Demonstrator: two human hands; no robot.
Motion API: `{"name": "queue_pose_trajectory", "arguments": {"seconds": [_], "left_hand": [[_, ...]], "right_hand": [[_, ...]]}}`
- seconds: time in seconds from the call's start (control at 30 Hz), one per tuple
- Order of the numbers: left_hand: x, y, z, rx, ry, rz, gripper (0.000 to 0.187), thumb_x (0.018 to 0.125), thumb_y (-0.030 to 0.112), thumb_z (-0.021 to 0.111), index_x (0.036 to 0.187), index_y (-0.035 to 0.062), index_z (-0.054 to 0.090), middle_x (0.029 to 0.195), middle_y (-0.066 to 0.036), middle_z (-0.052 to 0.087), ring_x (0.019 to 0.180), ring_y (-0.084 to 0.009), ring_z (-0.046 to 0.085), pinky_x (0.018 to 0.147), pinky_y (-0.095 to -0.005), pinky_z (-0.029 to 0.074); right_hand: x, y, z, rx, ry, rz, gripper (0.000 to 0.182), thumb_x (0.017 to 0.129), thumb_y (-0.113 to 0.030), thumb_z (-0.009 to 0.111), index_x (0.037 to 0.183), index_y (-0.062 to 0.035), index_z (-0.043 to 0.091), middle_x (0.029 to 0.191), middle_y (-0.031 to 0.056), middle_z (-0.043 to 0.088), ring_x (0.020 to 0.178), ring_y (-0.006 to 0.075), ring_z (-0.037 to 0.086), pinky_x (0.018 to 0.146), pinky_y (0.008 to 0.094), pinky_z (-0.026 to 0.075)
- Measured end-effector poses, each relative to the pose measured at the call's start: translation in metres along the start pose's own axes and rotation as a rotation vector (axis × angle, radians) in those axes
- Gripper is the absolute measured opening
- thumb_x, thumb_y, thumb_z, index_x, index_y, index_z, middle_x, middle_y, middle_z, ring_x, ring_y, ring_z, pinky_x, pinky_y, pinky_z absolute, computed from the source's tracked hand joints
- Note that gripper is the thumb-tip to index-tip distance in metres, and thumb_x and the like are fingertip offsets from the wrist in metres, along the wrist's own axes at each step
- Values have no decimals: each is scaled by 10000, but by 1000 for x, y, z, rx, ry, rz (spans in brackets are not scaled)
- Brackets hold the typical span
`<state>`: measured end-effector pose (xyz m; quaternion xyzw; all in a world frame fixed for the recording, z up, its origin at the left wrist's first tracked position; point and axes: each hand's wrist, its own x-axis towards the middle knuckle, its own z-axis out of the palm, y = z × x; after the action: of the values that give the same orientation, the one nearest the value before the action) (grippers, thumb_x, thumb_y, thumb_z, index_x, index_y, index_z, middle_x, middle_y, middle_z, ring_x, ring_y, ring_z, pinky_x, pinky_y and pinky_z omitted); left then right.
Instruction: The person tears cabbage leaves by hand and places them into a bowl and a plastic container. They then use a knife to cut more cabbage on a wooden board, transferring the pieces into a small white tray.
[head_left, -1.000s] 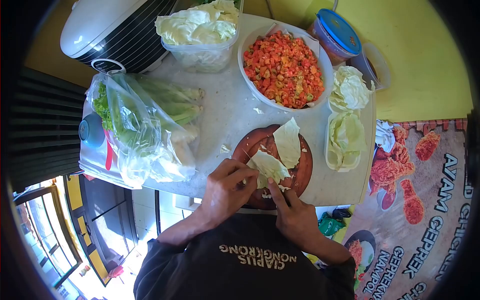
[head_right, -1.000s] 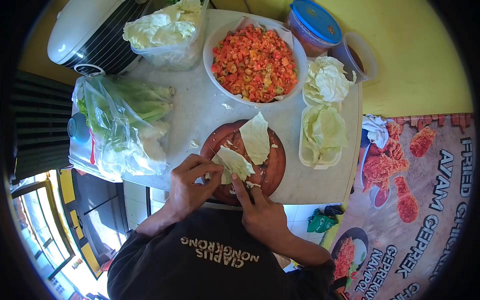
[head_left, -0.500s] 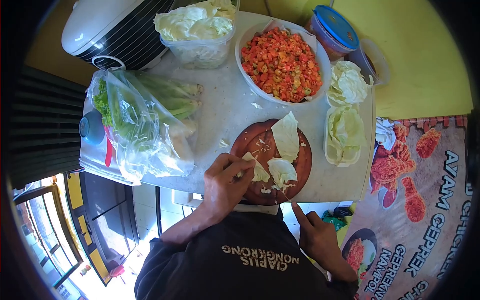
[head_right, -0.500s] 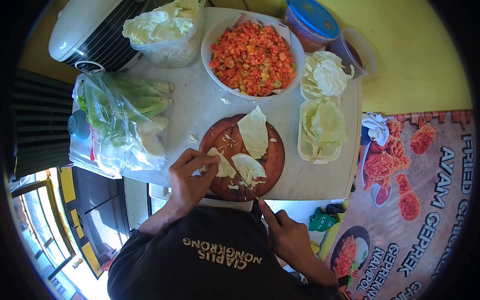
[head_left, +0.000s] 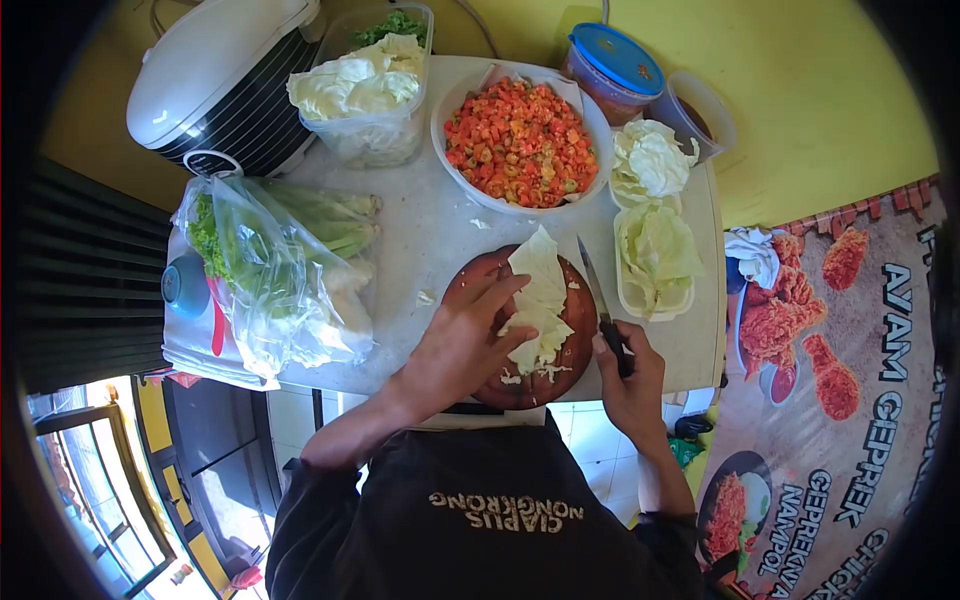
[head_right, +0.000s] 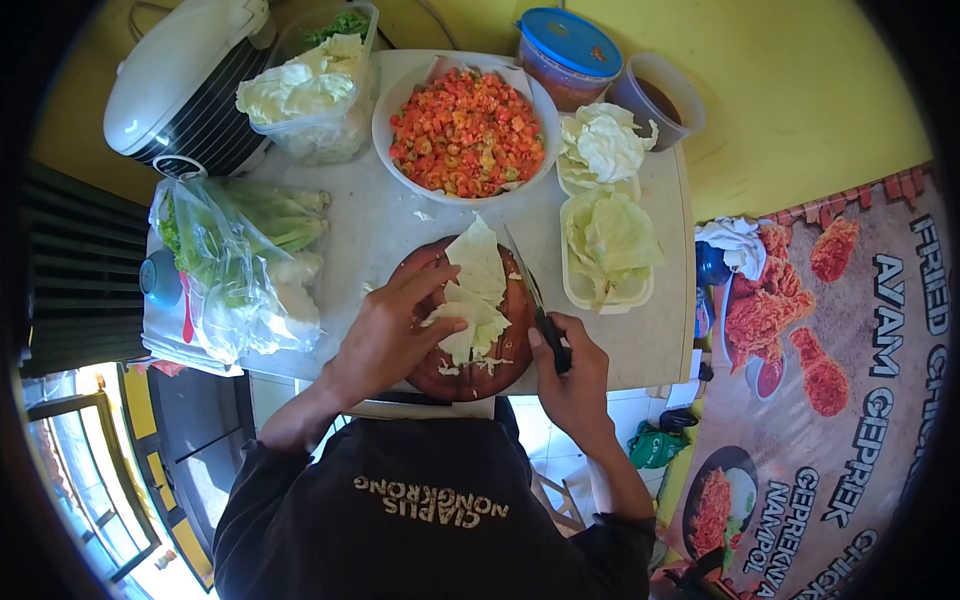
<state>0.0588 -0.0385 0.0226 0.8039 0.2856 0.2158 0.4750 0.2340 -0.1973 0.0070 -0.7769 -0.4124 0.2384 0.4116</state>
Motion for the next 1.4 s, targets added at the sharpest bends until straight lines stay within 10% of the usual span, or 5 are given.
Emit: {"name": "queue_pose_trajectory", "arguments": {"seconds": [0.33,0.77,0.93,1.1,1.4], "left_hand": [[16,-18,-11,122,-95,72,331,777,184,825,1020,62,636,1079,-150,595,891,-301,629,777,-389,511],[38,-4,-38,-42,72,29,261,809,194,821,949,57,649,916,-89,695,919,-209,676,869,-379,505],[76,39,-130,135,519,49,573,838,91,791,1322,56,488,953,-122,704,880,-122,638,781,-280,503],[124,-11,-189,562,562,155,469,764,135,810,1188,47,629,995,-211,668,907,-374,640,846,-435,523],[117,-27,-182,776,479,13,379,691,103,841,1027,5,695,1029,-178,671,1049,-376,607,893,-446,505]], "right_hand": [[63,-18,41,-105,43,-81,256,841,-90,746,996,4,565,873,187,704,749,336,699,684,402,541],[48,-4,32,398,38,-74,116,953,-36,637,956,-9,525,937,132,732,917,153,701,801,266,520],[39,-4,25,420,-31,-40,108,963,-23,618,977,-14,512,907,109,699,928,158,705,830,276,527],[35,-9,27,440,-42,-62,106,960,-26,622,977,-8,519,901,126,721,910,157,709,805,268,532],[36,-6,27,405,-60,25,124,957,-47,642,973,-31,519,861,89,700,881,144,691,815,275,514]]}}
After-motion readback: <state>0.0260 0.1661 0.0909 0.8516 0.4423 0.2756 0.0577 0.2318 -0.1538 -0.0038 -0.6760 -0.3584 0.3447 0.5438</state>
